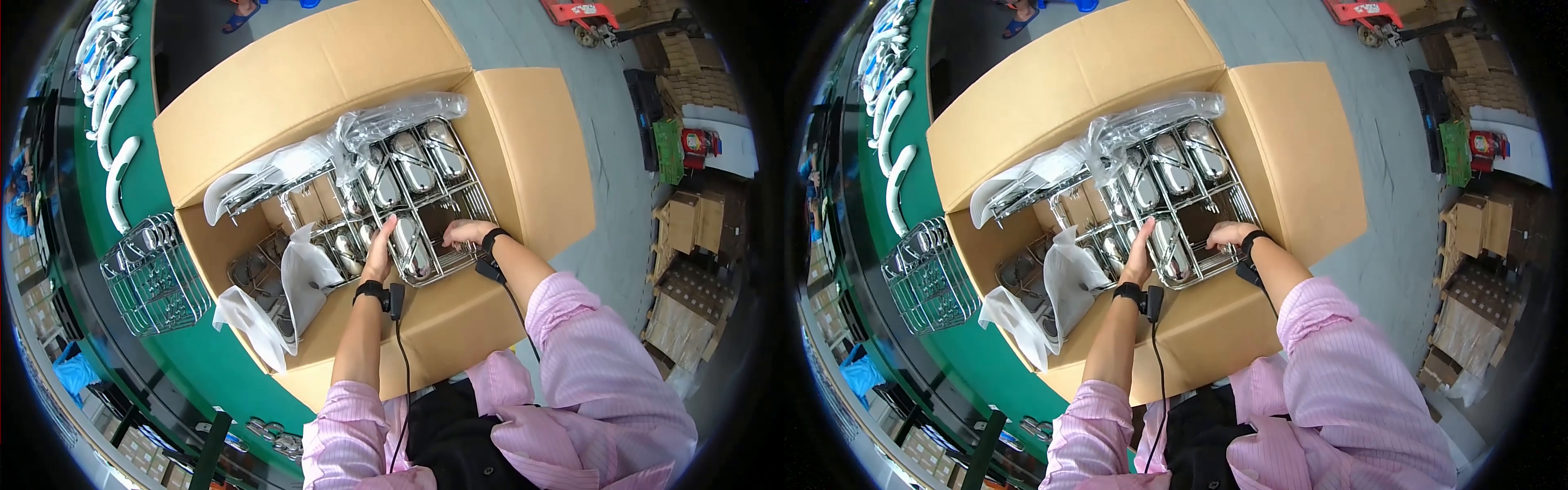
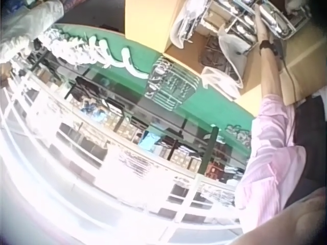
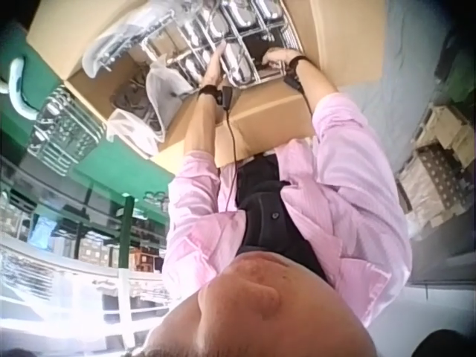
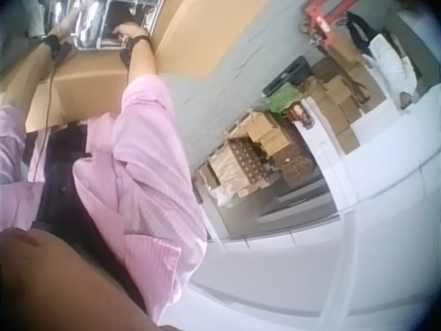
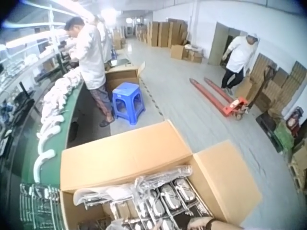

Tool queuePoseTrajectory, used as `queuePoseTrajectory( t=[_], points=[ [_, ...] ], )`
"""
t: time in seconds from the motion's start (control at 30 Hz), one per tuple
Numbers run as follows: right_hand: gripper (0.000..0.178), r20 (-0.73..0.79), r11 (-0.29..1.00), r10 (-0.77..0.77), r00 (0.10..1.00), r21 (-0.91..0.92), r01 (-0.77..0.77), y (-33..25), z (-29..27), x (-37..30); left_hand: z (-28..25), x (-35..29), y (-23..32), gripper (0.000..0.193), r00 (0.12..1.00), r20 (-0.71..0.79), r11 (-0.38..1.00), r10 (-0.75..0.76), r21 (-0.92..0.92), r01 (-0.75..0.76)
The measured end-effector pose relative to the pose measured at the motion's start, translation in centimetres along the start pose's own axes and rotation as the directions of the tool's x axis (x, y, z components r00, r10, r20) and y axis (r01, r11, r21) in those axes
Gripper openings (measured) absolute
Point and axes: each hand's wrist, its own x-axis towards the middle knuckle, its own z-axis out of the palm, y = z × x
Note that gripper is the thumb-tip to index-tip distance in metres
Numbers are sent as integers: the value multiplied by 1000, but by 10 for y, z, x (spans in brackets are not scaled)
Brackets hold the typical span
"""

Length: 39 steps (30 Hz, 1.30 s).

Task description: Assembling and inspecting metal components and wire racks on a production line.

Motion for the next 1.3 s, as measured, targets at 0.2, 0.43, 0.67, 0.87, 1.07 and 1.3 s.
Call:
queuePoseTrajectory(
  t=[0.2, 0.43, 0.67, 0.87, 1.07, 1.3],
  points=[
    [37, 57, 978, 203, 977, 41, -206, -45, -9, -58, 37, -41, 35, 69, 996, 94, 988, 12, -156, 3],
    [43, 77, 955, 216, 973, 191, -228, -74, -16, -107, 60, -73, 57, 45, 993, 115, 966, 33, -257, -2],
    [62, 241, 924, 376, 895, -28, -380, -100, -40, -147, 84, -111, 70, 51, 987, 156, 962, -26, -266, 67],
    [36, 299, 932, 338, 892, 23, -361, -114, -26, -196, 101, -149, 76, 45, 979, 199, 951, -37, -295, 96],
    [37, 385, 935, 326, 864, 2, -354, -122, -4, -232, 100, -190, 60, 41, 982, 191, 900, -11, -426, 93],
    [30, 503, 952, 154, 851, 156, -264, -87, 54, -290, 99, -267, 29, 46, 990, 144, 921, -6, -384, 61]
  ],
)
